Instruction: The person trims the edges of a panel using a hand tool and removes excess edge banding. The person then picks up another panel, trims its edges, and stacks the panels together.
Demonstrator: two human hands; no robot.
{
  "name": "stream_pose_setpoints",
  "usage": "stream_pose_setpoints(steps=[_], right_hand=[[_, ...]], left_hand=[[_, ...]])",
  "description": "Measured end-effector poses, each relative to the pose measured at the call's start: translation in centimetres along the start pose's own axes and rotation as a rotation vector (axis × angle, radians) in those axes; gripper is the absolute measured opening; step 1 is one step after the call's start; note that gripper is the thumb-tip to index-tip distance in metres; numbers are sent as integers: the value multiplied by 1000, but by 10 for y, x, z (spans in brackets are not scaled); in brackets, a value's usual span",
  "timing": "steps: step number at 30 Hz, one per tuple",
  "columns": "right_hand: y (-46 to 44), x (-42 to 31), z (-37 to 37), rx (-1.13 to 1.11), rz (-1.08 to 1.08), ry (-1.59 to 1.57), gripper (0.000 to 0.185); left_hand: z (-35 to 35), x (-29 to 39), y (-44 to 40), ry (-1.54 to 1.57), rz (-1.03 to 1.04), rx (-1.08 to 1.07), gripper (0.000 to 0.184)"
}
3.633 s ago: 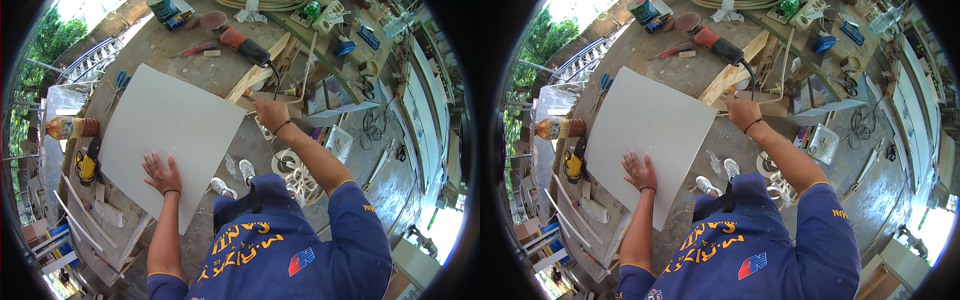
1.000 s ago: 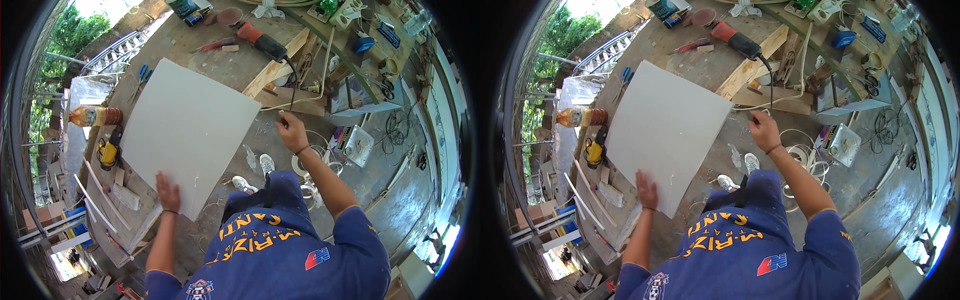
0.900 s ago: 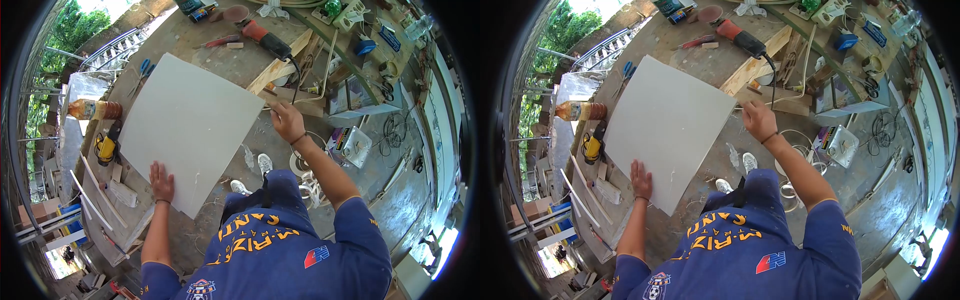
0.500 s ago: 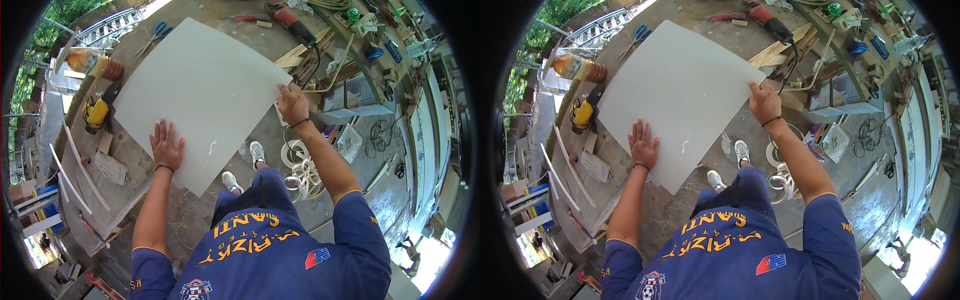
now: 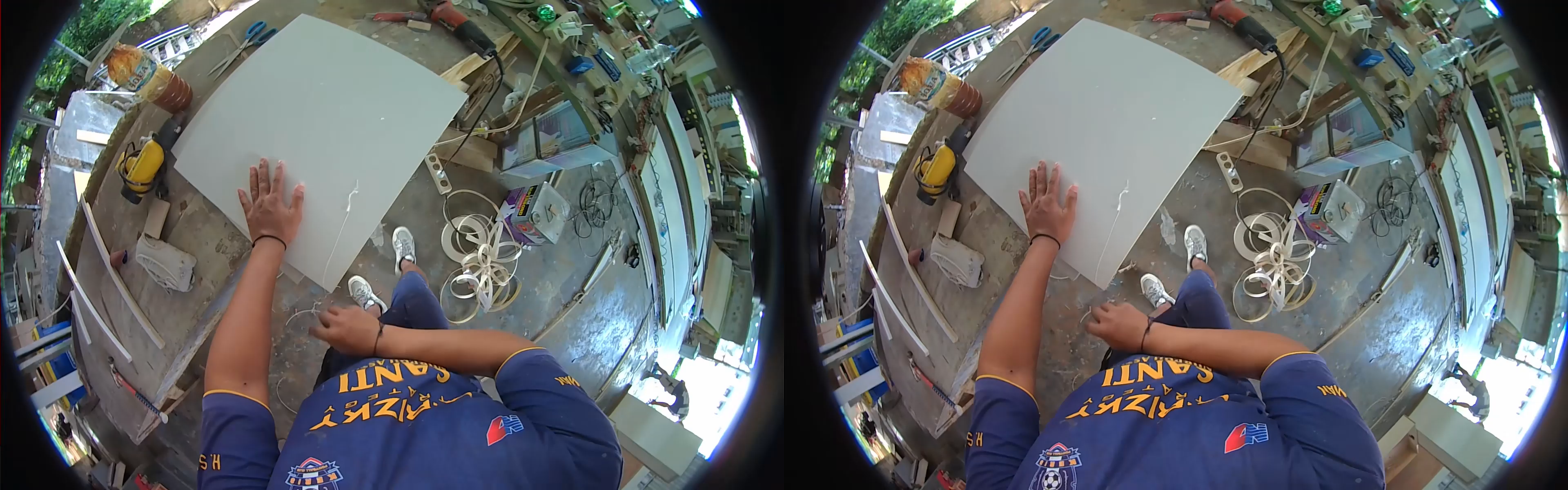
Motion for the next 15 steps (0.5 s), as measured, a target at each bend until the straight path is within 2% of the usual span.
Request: stream_pose_setpoints(steps=[1,2,4,5,6,7,9,11,15], right_hand=[[-2,-10,2,-52,-108,-41,18],[2,14,-13,46,14,-114,17],[12,84,-65,173,270,-22,18],[26,135,-94,399,266,-150,20],[32,180,-120,432,463,-131,19],[40,228,-146,469,636,-50,21],[42,298,-200,517,646,216,28],[36,338,-235,482,682,349,29],[21,338,-242,334,741,459,29]], left_hand=[[1,-1,1,-3,-6,-15,62],[2,-2,0,-3,-17,-28,62],[2,-3,-1,-9,-14,-21,62],[3,-2,0,-26,-15,-26,62],[2,-1,1,-17,-14,-26,62],[2,-1,0,-26,-18,-43,62],[1,-1,0,-35,-32,-57,61],[2,-1,-1,-31,-25,-55,61],[2,-1,-3,-27,-31,-55,61]])
Point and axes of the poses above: each hand's wrist, its own y-axis away from the middle knuckle, its own z-axis out of the palm, x = y × z, the point moved 7 cm from there along -y, towards the middle knuckle, and after that the axes turned 14 degrees about -x, right-handed, at the moved point
